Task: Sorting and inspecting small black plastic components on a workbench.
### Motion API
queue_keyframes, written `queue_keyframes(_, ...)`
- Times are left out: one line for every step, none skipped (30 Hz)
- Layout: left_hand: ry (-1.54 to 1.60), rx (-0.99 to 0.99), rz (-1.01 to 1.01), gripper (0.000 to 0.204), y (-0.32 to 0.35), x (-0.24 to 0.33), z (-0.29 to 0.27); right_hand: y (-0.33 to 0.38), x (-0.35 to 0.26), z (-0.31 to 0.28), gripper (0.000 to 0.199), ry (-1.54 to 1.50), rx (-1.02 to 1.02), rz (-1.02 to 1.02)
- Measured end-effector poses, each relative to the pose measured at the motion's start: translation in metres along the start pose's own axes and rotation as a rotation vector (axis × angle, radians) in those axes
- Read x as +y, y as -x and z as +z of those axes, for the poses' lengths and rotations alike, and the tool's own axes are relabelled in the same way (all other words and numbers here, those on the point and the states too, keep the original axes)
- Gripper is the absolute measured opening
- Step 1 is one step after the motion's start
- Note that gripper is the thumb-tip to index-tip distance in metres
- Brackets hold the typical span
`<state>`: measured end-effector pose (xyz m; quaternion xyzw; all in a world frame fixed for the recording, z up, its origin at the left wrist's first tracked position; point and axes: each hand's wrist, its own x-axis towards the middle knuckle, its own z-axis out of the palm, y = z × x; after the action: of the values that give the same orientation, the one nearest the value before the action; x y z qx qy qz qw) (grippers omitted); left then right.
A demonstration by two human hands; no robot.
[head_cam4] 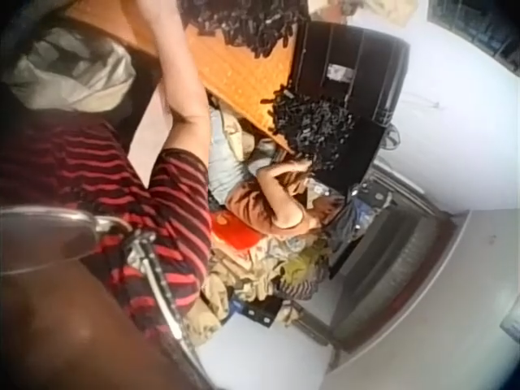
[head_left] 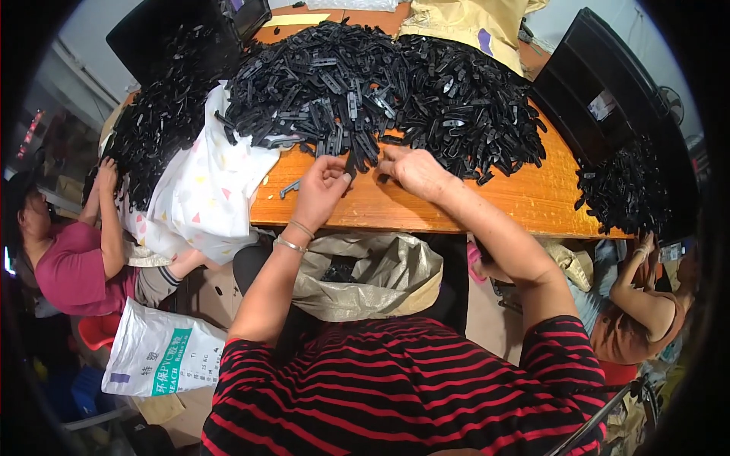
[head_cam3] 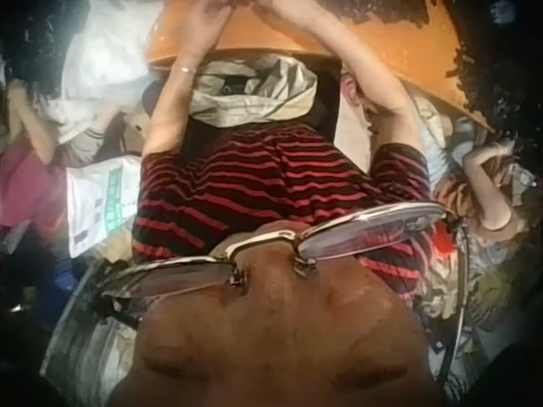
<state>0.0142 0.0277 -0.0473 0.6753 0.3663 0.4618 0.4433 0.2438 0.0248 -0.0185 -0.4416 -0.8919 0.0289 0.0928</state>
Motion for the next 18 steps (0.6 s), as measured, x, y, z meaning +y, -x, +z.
queue_keyframes(0.218,-0.027,-0.188,0.012,-0.002,0.006,-0.003,-0.002,0.001,0.0,0.019,-0.035,0.093,-0.031)
queue_keyframes(0.435,-0.054,-0.377,0.013,-0.002,0.01,-0.004,-0.003,0.003,0.0,0.019,0.054,0.081,0.004)
queue_keyframes(0.447,-0.04,-0.435,0.016,0.0,0.01,-0.005,0.001,0.003,0.0,0.02,-0.04,0.12,0.066)
queue_keyframes(0.446,-0.031,-0.436,0.016,0.001,0.013,-0.007,0.001,-0.002,-0.005,0.022,-0.134,0.16,0.117)
queue_keyframes(0.413,-0.036,-0.461,0.018,0.001,0.014,-0.007,0.001,-0.009,-0.009,0.022,-0.136,0.155,0.113)
queue_keyframes(0.38,-0.041,-0.486,0.021,0.001,0.015,-0.006,0.0,-0.018,-0.012,0.023,-0.198,0.289,0.116)
queue_keyframes(0.382,-0.04,-0.491,0.021,0.002,0.02,-0.005,0.0,-0.028,-0.016,0.024,-0.26,0.421,0.124)
queue_keyframes(0.38,-0.068,-0.494,0.023,0.0,0.024,-0.004,-0.002,-0.038,-0.019,0.024,-0.263,0.417,0.124)
queue_keyframes(0.377,-0.095,-0.496,0.025,0.0,0.029,-0.003,-0.004,-0.047,-0.022,0.024,-0.281,0.413,0.081)
queue_keyframes(0.377,-0.096,-0.495,0.025,-0.001,0.034,-0.002,-0.006,-0.051,-0.025,0.025,-0.295,0.413,0.038)
queue_keyframes(0.392,-0.083,-0.508,0.025,-0.001,0.039,-0.001,-0.007,-0.051,-0.024,0.026,-0.288,0.38,0.06)
queue_keyframes(0.406,-0.07,-0.522,0.025,-0.001,0.041,-0.001,-0.007,-0.05,-0.022,0.026,-0.287,0.381,0.059)
queue_keyframes(0.406,-0.069,-0.52,0.025,0.0,0.042,-0.002,-0.005,-0.048,-0.017,0.025,-0.318,0.41,0.066)
queue_keyframes(0.522,-0.07,-0.521,0.025,0.002,0.041,-0.002,-0.003,-0.047,-0.013,0.025,-0.349,0.44,0.073)
queue_keyframes(0.637,-0.072,-0.521,0.025,0.004,0.041,-0.003,-0.003,-0.046,-0.007,0.025,-0.348,0.441,0.071)
queue_keyframes(0.638,-0.071,-0.521,0.025,0.008,0.04,-0.001,-0.004,-0.048,-0.003,0.024,-0.356,0.503,0.083)
queue_keyframes(0.593,-0.05,-0.411,0.026,0.013,0.04,0.004,-0.004,-0.049,0.001,0.023,-0.363,0.565,0.095)
queue_keyframes(0.547,-0.029,-0.302,0.027,0.016,0.038,0.008,-0.003,-0.051,0.004,0.023,-0.363,0.564,0.096)
